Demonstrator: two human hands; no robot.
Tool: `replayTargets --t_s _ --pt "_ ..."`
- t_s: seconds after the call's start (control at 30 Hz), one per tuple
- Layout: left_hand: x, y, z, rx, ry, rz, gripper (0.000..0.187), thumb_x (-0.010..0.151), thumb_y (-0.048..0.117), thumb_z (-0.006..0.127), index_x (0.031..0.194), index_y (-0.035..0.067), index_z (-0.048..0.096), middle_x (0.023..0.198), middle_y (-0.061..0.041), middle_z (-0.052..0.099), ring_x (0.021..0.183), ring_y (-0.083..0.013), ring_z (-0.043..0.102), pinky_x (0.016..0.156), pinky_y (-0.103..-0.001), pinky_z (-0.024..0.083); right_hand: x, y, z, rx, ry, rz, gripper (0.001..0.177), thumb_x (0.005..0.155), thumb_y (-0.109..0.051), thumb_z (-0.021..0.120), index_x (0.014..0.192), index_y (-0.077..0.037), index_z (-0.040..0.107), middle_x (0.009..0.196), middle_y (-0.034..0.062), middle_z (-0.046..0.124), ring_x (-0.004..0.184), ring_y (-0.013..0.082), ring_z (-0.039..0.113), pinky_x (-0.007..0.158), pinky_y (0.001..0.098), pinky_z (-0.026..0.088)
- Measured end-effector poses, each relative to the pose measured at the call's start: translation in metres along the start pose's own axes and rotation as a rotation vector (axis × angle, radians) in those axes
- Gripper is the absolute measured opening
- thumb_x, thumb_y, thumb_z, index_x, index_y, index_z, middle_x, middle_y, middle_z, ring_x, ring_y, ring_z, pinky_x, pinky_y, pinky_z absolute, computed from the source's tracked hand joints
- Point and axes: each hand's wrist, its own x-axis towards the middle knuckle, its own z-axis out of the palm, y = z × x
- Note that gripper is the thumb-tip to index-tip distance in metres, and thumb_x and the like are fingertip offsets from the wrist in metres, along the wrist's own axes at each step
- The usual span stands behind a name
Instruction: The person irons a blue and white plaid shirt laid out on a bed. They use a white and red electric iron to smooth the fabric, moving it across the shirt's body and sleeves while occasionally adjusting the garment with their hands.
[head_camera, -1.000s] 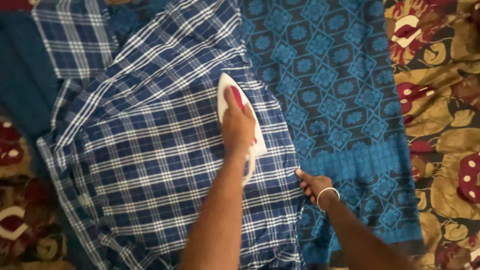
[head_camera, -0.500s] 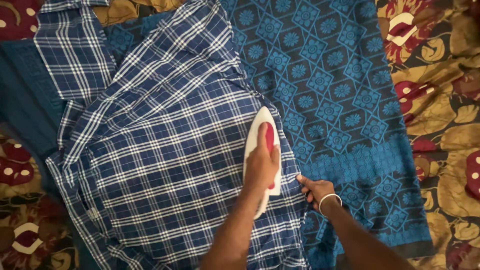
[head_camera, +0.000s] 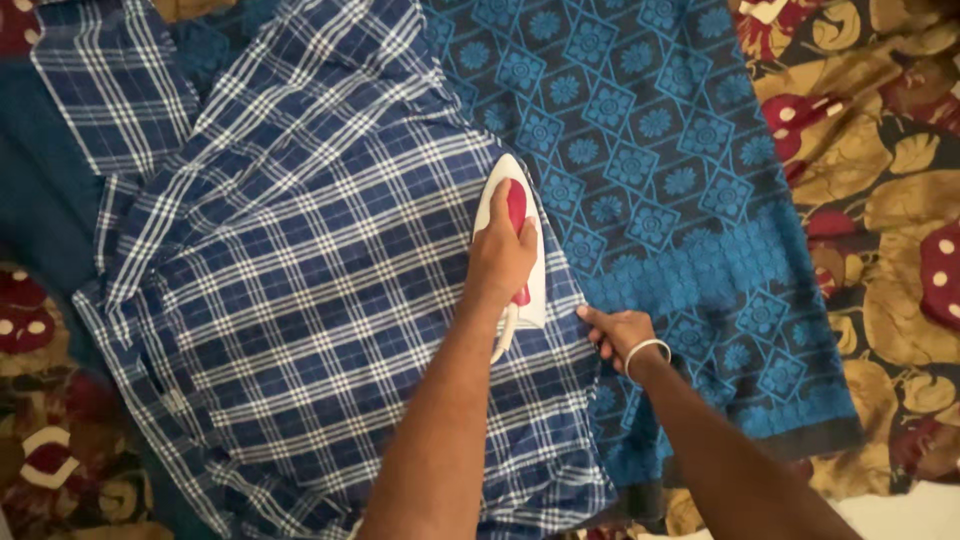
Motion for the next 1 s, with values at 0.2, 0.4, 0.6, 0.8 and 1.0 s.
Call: replayTargets --t_s 0.2,0.4,0.6,0.8,1.0 --pt "-0.070 -0.001 0.005 0.036 -0.093 -0.054 0.069 0.097 0.029 0.060 0.158 0.024 0.028 0.108 -0.034 0.070 0.099 -0.0542 0.067 0.086 -0.059 0.053 -0.026 0.017 0.007 0.073 0.081 -0.283 0.036 0.080 -0.038 0.084 0.077 -0.005 0.068 0.055 0.0053 0.064 0.036 0.0158 0.054 0.034 0.0325 0.043" --pt "-0.138 -0.015 0.006 0.030 -0.047 -0.035 0.071 0.096 0.027 0.061 0.158 0.024 0.027 0.106 -0.033 0.071 0.095 -0.0532 0.068 0.080 -0.059 0.054 -0.033 -0.013 0.028 -0.241 0.490 -0.898 0.036 0.084 -0.035 0.082 0.097 -0.003 0.074 0.076 0.0130 0.071 0.067 0.0291 0.068 0.063 0.0405 0.054" --pt "-0.146 -0.022 0.010 -0.008 0.025 0.001 0.069 0.097 0.025 0.061 0.158 0.021 0.029 0.108 -0.033 0.070 0.093 -0.0526 0.069 0.079 -0.058 0.055 0.047 -0.076 0.038 -0.394 0.220 -0.766 0.040 0.088 -0.042 0.077 0.104 -0.006 0.077 0.096 0.0166 0.078 0.086 0.0293 0.074 0.080 0.0410 0.057" --pt "-0.127 -0.007 0.000 -0.019 -0.067 -0.143 0.068 0.097 0.028 0.060 0.158 0.024 0.029 0.105 -0.033 0.071 0.093 -0.0516 0.070 0.080 -0.057 0.056 0.073 -0.108 0.039 -0.365 -0.062 -0.544 0.042 0.075 -0.024 0.083 0.112 -0.006 0.074 0.093 0.0113 0.078 0.075 0.0223 0.073 0.071 0.0373 0.059" --pt "-0.108 -0.004 0.001 -0.025 -0.055 -0.120 0.069 0.096 0.027 0.061 0.158 0.025 0.029 0.108 -0.033 0.070 0.096 -0.0528 0.068 0.083 -0.059 0.054 0.083 -0.110 0.030 -0.436 -0.036 -0.594 0.030 0.077 -0.020 0.084 0.101 -0.003 0.080 0.088 0.0112 0.077 0.075 0.0196 0.070 0.072 0.0353 0.057"
